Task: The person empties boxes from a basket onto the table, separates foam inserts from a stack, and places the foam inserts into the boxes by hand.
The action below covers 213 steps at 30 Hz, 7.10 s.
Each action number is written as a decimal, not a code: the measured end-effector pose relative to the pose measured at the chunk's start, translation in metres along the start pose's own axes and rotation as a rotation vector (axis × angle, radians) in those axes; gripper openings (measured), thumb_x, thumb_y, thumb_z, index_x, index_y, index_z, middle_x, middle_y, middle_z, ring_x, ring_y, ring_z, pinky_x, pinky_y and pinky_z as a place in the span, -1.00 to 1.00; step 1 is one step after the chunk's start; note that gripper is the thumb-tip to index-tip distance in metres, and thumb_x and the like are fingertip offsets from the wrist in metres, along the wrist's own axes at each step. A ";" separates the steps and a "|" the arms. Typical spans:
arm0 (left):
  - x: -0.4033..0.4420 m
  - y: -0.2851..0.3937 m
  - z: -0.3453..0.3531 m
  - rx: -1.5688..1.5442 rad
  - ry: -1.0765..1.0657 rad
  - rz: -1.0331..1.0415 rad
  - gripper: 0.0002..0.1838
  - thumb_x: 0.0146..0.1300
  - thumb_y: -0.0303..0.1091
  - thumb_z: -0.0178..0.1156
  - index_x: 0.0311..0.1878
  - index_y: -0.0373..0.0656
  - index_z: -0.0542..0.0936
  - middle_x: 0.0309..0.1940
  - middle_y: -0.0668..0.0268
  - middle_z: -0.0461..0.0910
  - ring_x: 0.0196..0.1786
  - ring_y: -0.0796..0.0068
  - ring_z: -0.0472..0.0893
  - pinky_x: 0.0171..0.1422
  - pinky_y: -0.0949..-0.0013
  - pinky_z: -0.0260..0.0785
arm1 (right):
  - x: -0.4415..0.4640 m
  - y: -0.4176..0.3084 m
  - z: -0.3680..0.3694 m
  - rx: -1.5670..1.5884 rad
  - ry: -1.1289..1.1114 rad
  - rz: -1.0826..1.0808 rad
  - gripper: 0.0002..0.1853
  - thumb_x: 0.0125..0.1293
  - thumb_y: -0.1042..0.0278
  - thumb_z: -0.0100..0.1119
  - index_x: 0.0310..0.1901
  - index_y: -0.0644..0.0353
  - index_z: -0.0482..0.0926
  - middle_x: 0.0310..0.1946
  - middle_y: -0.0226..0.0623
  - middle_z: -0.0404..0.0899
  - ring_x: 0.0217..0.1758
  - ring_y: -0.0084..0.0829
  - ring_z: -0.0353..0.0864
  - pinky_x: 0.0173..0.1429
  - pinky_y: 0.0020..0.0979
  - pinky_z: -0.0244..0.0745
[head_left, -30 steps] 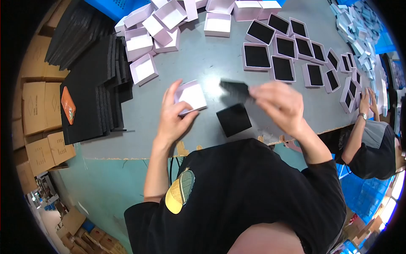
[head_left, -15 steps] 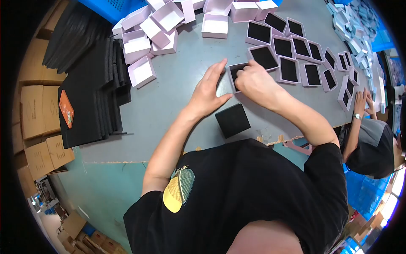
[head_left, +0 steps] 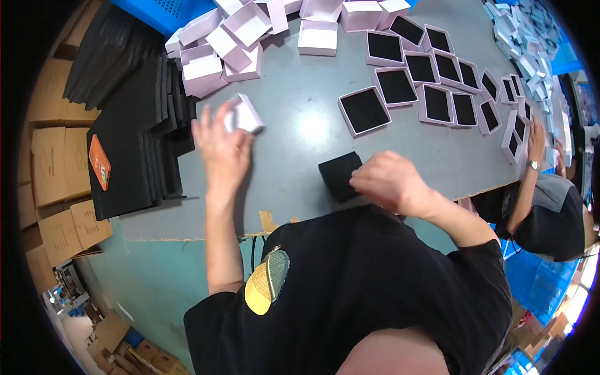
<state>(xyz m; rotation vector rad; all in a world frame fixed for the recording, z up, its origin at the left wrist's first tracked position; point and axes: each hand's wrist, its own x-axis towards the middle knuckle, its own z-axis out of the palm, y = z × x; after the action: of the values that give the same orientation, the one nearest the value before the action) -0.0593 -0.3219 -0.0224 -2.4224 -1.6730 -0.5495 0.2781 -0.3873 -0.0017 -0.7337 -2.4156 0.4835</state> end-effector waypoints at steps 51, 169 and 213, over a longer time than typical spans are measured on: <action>-0.007 0.074 -0.017 -1.017 -0.396 -0.021 -0.84 0.01 -0.45 0.44 -0.37 -0.22 0.63 0.29 0.03 0.46 0.33 0.00 0.43 0.36 0.14 0.32 | 0.063 0.017 0.017 1.441 0.445 0.687 -0.91 0.42 0.46 0.22 -0.12 0.23 0.55 -0.25 -0.55 0.55 -0.20 -0.72 0.47 -0.07 -0.58 0.41; 0.073 0.078 0.076 -0.893 -0.166 0.128 0.12 -0.30 -0.32 0.61 0.46 -0.17 0.30 0.21 0.03 0.44 0.29 0.00 0.44 0.43 0.10 0.30 | 0.034 -0.013 -0.055 -0.152 0.439 0.188 -0.75 0.05 0.49 0.45 -0.17 0.17 0.76 -0.21 -0.35 0.71 -0.10 -0.30 0.65 0.03 -0.27 0.50; 0.076 0.091 0.094 -0.918 -0.152 -0.038 0.39 -0.38 -0.26 0.71 0.58 -0.15 0.05 0.16 0.14 0.50 0.26 0.08 0.47 0.41 0.09 0.30 | 0.059 0.090 -0.013 -0.106 0.193 -0.037 -0.83 0.07 0.54 0.40 -0.26 0.25 0.69 -0.27 -0.29 0.68 -0.23 -0.22 0.66 -0.15 -0.29 0.59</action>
<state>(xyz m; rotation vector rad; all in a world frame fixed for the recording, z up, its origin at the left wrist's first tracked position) 0.0690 -0.2592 -0.0727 -3.0732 -1.7751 -1.4314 0.2799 -0.2792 -0.0107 -0.7437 -2.2827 0.2583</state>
